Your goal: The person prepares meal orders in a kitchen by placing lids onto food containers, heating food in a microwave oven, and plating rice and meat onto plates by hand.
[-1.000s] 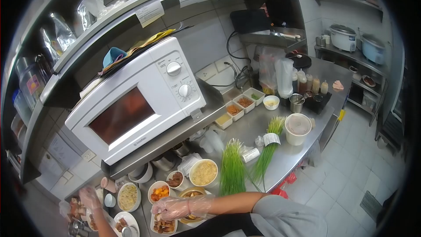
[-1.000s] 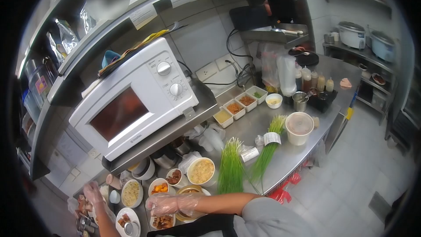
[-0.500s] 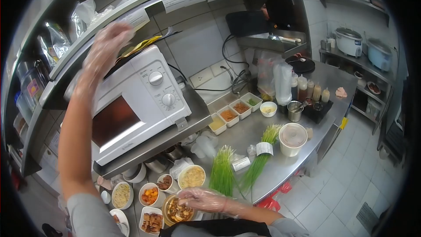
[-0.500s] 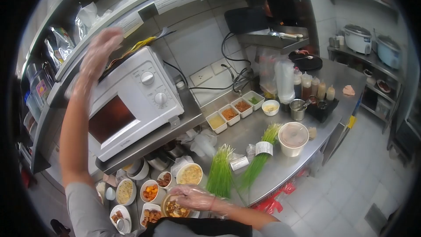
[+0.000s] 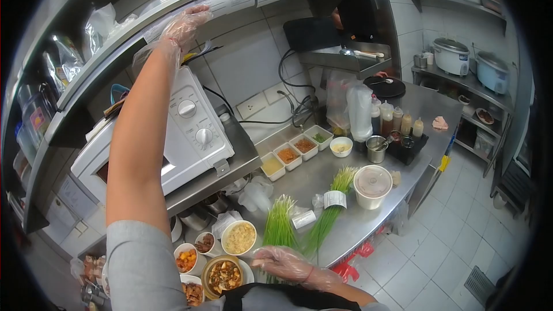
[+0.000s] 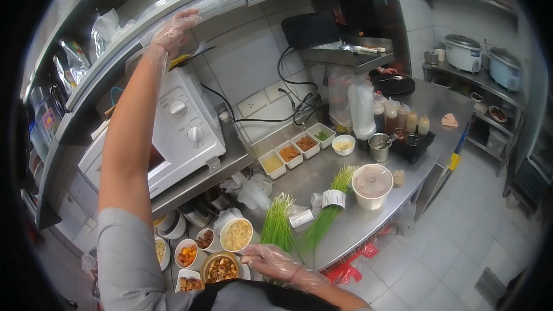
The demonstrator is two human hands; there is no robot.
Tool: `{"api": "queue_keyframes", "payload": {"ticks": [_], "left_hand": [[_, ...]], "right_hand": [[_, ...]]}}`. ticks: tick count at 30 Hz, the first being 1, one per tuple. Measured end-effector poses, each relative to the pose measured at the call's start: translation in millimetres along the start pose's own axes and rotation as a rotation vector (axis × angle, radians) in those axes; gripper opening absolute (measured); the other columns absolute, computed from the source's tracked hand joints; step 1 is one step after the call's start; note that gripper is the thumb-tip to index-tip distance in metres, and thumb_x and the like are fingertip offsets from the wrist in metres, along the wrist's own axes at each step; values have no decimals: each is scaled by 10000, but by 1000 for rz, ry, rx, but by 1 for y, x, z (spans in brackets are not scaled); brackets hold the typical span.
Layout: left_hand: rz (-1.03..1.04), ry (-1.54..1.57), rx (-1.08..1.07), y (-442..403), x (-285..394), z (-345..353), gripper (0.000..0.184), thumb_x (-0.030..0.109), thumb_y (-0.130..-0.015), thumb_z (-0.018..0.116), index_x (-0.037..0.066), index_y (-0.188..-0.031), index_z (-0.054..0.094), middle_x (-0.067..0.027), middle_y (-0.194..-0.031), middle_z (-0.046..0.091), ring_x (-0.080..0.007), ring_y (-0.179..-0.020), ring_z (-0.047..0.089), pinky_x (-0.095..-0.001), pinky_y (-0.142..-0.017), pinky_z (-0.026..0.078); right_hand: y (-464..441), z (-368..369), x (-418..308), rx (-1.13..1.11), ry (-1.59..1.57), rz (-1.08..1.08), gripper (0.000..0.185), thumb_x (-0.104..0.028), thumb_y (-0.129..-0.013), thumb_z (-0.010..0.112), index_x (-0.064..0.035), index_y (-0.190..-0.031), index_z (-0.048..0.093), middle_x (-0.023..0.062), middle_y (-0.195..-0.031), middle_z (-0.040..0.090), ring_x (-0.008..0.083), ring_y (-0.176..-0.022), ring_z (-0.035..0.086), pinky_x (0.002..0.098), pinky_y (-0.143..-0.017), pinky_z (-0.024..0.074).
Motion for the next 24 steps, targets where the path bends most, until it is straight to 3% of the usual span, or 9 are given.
{"api": "queue_keyframes", "payload": {"ticks": [3,5,12,14,17,24], "left_hand": [[-9,46,-28,-11,-4,3,503,345,-822,639,176,-1286,543,-49,-1376,447,-222,-1358,270,-442,-1087,208],[22,109,-45,-16,-5,6,468,320,-837,626,188,-1281,555,-31,-1367,457,-206,-1344,281,-413,-1063,234],[7,197,-50,-22,-13,1,433,282,-868,616,185,-1286,557,54,-1331,490,-129,-1224,364,-299,-958,298],[19,212,-33,-18,-14,-1,431,277,-873,614,184,-1290,552,62,-1331,489,-115,-1195,375,-292,-941,302],[18,227,7,-13,-20,-2,427,268,-881,609,186,-1295,546,69,-1321,496,-100,-1170,385,-287,-921,309],[-3,240,72,-17,-27,-8,423,274,-884,617,192,-1293,547,83,-1269,532,-82,-1137,399,-280,-896,318]], "right_hand": [[-1,-2,11,-18,-54,43,253,-250,-908,621,-32,-1034,616,0,-841,571,81,-793,503,251,-712,430],[-3,-3,21,2,-106,48,246,-252,-910,619,-36,-1028,618,-9,-844,569,75,-802,499,248,-714,426],[-9,-5,18,-9,-83,12,273,-275,-908,627,-31,-1031,616,-13,-786,535,72,-736,470,246,-648,408],[-11,-4,16,-18,-84,-23,285,-282,-906,630,-27,-1032,616,-12,-773,528,72,-718,462,246,-630,403],[-12,-4,13,-48,16,52,289,-261,-885,644,-17,-1039,617,21,-839,609,84,-779,538,263,-718,462],[-12,-2,20,-32,-64,34,259,-257,-885,634,-40,-1025,621,18,-828,605,85,-766,533,264,-712,457]]}}
Point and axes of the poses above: each hand's wrist, its own y-axis away from the middle knuckle, its own z-axis out of the palm, x = y × z, the point moved 7 cm from there along -y, towards the middle knuckle
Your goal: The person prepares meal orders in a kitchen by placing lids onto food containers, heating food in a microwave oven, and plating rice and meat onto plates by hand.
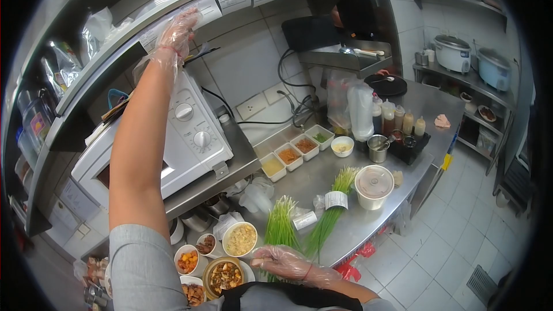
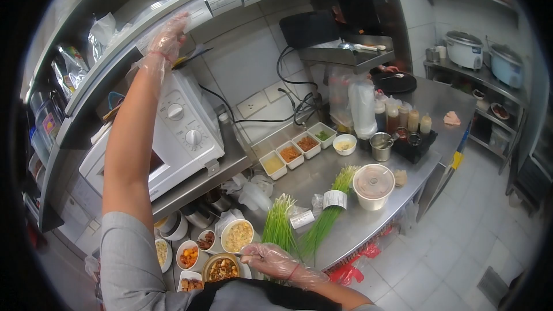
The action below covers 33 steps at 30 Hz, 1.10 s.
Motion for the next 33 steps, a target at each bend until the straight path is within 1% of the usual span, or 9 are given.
{"api": "queue_keyframes", "payload": {"ticks": [3,6,12,18,21,24,27,30,33], "left_hand": [[28,-7,-29,3,3,3,446,297,-875,635,188,-1298,543,60,-1302,503,-101,-1126,398,-292,-892,322],[-14,-6,-15,15,10,10,478,315,-870,644,155,-1308,534,-5,-1400,420,-183,-1251,344,-348,-986,304],[-86,63,-104,51,22,30,578,352,-850,659,98,-1339,486,-81,-1504,282,-360,-1419,75,-479,-1127,129],[-74,75,-192,73,32,34,628,350,-835,677,84,-1359,456,-106,-1496,290,-410,-1411,63,-486,-1125,137],[-113,112,-152,79,35,29,612,345,-794,726,89,-1299,494,-85,-1407,402,-296,-1392,179,-486,-1117,167],[-98,142,-173,80,36,27,611,359,-813,713,80,-1307,487,-92,-1407,397,-320,-1363,240,-457,-1107,216],[-81,160,-419,94,48,35,611,385,-845,677,68,-1323,466,-89,-1407,395,-297,-1320,323,-410,-1086,275],[-4,89,-486,119,68,37,629,400,-873,638,58,-1355,423,-101,-1361,449,-234,-1237,458,-367,-1020,379],[88,50,-604,132,79,25,636,463,-908,557,25,-1350,424,-136,-1346,481,-253,-1226,476,-396,-1042,358]], "right_hand": [[2,0,-3,7,15,9,263,-255,-885,632,-35,-1030,619,20,-829,607,86,-766,535,264,-714,459],[3,-1,-10,-12,40,28,280,-253,-883,634,-24,-1043,615,41,-840,615,100,-777,550,270,-725,465],[1,4,5,40,37,-91,305,-257,-874,637,-19,-1063,609,112,-896,654,176,-825,619,306,-756,483],[3,11,4,32,125,-88,325,-260,-869,639,-17,-1081,599,128,-895,656,196,-815,630,317,-748,488],[6,16,0,10,135,-78,321,-261,-871,638,-21,-1081,594,134,-874,649,202,-800,626,321,-736,486],[8,22,1,11,102,-100,319,-278,-876,634,-34,-1075,590,138,-845,632,209,-770,612,333,-718,481],[11,26,-5,20,181,-80,322,-302,-879,632,-52,-1074,581,138,-831,612,218,-751,594,347,-709,475],[11,32,-7,32,252,-80,327,-323,-880,630,-68,-1077,572,135,-843,601,236,-759,584,362,-713,473],[7,43,2,42,305,-101,366,-373,-885,617,-69,-1084,574,138,-876,609,272,-799,592,376,-736,481]]}}
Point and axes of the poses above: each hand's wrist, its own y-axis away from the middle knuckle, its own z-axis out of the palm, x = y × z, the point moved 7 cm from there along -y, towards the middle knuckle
